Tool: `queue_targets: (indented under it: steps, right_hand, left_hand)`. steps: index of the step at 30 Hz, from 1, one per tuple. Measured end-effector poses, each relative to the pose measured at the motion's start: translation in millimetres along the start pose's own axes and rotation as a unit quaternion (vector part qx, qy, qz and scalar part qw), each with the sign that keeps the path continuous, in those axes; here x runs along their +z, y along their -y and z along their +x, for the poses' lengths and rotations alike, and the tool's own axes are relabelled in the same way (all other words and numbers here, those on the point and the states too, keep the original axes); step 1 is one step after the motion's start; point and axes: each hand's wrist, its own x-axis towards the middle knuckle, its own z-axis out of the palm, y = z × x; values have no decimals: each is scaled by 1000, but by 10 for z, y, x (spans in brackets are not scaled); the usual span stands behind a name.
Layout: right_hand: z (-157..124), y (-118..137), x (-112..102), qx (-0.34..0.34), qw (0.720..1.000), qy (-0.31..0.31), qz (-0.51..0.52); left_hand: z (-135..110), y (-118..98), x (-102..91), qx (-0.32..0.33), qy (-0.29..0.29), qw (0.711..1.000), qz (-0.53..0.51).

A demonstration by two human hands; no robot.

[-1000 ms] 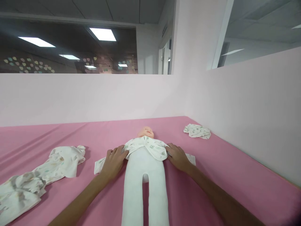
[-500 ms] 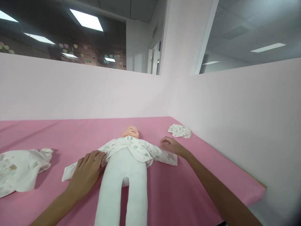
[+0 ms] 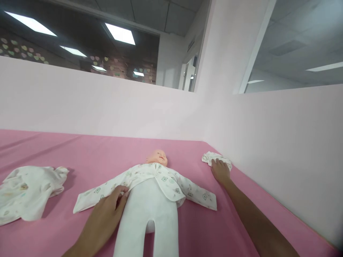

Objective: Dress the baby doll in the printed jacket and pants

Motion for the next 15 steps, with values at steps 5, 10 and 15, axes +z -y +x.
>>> queue_targets:
  steps: [5,10,15]
  right_hand:
    - [231,20,150,28,1000,-4,-4]
    - [366,31,231,38,999,-18,6]
    - [377,40,166,71,995,-65,11]
  left_hand:
    - [27,-131,19,-81,39,989,-119]
    - [117,-83,112,-134,47,973,-182]
    - [161,-48,195,-119,28,982,-144]
